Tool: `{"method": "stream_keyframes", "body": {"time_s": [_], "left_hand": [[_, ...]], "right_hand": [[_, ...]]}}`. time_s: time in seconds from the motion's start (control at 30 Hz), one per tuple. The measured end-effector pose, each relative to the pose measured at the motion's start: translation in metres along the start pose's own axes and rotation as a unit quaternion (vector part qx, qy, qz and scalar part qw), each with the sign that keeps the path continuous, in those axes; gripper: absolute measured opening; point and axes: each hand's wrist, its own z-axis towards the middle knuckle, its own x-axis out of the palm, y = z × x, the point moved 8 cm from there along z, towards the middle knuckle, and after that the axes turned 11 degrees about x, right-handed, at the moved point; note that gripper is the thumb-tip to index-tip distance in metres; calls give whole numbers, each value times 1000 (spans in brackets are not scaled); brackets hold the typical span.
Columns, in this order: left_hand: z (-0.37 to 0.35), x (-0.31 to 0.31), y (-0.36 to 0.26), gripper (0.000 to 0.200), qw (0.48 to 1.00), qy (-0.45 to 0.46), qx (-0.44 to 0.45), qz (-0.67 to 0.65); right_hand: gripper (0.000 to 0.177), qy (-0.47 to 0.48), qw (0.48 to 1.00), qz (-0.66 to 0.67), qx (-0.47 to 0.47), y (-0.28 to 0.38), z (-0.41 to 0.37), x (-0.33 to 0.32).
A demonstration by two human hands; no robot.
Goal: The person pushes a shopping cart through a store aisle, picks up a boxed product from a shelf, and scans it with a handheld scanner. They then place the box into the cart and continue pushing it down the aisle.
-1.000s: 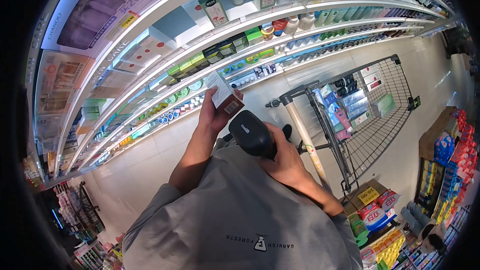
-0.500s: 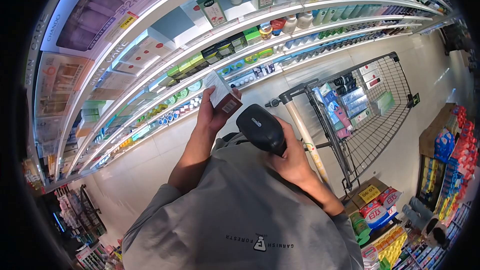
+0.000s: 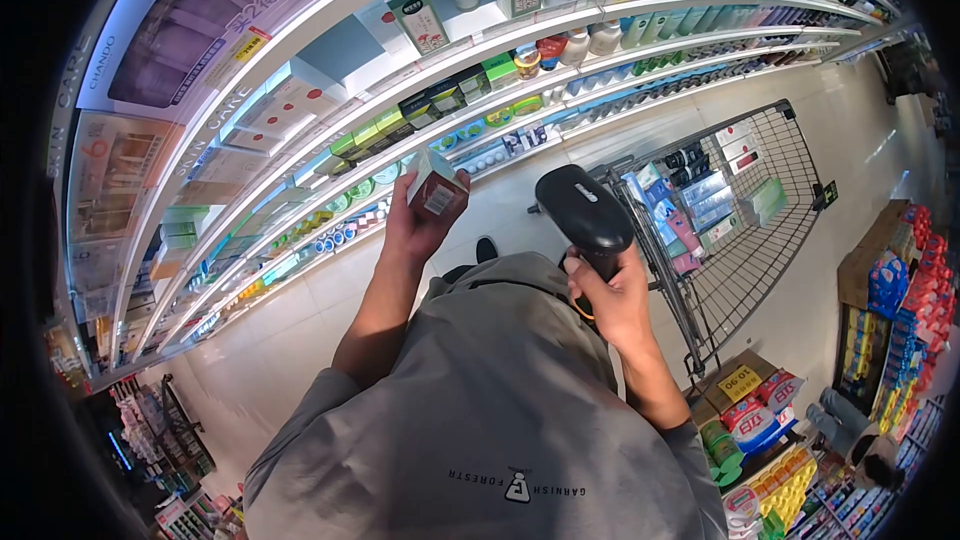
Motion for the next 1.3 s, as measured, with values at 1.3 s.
{"method": "stream_keyframes", "body": {"time_s": [1.3], "left_hand": [[-44,77,-17,38,960,137,-97,-226]], "right_hand": [[58,226,916,332,-15,62,10,14]]}}
